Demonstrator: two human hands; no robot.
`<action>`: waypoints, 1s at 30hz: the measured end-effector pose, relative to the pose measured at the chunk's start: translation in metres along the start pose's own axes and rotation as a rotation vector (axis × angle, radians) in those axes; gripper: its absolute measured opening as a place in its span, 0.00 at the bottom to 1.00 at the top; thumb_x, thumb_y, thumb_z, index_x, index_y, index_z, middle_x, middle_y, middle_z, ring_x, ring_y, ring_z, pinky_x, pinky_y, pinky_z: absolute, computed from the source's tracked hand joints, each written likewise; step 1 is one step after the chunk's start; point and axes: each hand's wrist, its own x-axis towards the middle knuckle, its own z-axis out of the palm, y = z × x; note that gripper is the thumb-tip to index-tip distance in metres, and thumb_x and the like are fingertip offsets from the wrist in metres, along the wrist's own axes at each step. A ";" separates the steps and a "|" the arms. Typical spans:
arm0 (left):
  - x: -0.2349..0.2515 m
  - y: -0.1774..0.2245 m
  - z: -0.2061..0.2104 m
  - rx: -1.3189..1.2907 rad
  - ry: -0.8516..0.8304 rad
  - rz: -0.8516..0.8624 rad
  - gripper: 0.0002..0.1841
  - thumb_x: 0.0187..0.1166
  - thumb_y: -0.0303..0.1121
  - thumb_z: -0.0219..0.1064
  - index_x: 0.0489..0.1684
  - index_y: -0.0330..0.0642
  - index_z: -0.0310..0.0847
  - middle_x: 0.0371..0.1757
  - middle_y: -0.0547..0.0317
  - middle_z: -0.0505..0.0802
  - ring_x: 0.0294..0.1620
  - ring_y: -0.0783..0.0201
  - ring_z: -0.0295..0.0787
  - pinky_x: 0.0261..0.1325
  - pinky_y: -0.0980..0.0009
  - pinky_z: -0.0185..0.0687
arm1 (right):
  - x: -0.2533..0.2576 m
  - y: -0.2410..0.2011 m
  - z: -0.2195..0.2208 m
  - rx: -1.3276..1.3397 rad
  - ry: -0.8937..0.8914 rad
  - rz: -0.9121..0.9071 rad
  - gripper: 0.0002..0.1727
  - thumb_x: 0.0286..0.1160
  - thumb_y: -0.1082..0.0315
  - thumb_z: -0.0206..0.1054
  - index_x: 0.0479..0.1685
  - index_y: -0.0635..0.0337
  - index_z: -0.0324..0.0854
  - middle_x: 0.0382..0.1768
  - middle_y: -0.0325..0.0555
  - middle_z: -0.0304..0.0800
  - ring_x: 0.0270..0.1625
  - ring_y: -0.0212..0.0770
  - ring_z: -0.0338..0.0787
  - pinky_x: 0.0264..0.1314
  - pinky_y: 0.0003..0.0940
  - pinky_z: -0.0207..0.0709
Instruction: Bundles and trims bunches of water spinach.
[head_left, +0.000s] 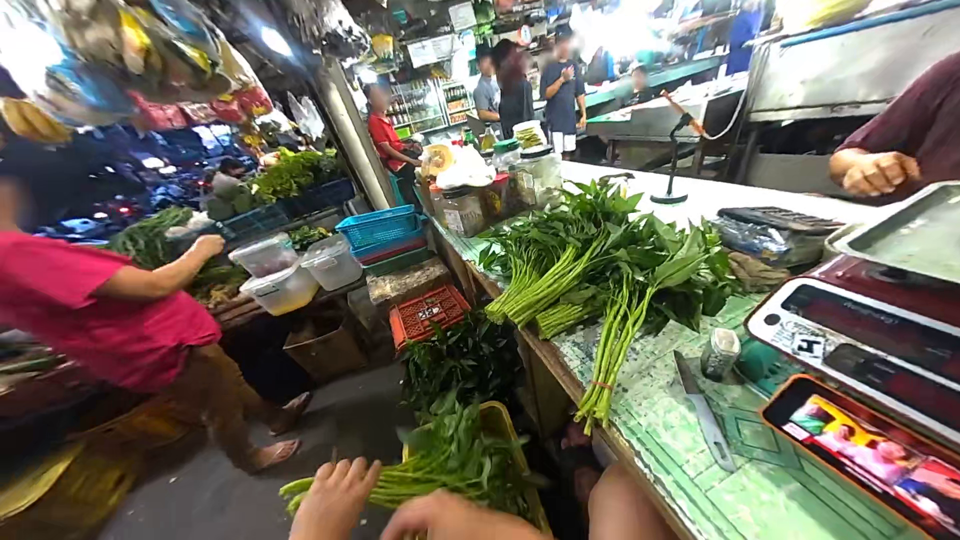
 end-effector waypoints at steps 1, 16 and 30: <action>0.005 0.002 -0.007 0.032 0.026 0.052 0.23 0.62 0.19 0.79 0.58 0.47 0.92 0.47 0.42 0.94 0.48 0.39 0.92 0.49 0.42 0.85 | 0.005 0.009 -0.002 -0.040 0.158 -0.059 0.22 0.70 0.61 0.80 0.60 0.62 0.88 0.60 0.52 0.91 0.66 0.45 0.89 0.74 0.46 0.81; 0.066 0.030 -0.159 0.081 -0.564 0.098 0.21 0.75 0.21 0.64 0.67 0.39 0.78 0.56 0.39 0.90 0.59 0.39 0.87 0.65 0.40 0.75 | 0.014 0.069 0.010 -0.141 0.338 0.433 0.39 0.61 0.53 0.80 0.78 0.52 0.75 0.52 0.50 0.95 0.54 0.47 0.95 0.61 0.55 0.86; 0.048 0.020 -0.147 0.153 -0.230 0.188 0.24 0.74 0.20 0.67 0.72 0.42 0.80 0.60 0.33 0.89 0.70 0.29 0.80 0.80 0.22 0.52 | 0.017 0.066 0.001 0.155 0.231 0.357 0.35 0.56 0.64 0.85 0.68 0.60 0.77 0.51 0.50 0.92 0.52 0.40 0.93 0.62 0.43 0.87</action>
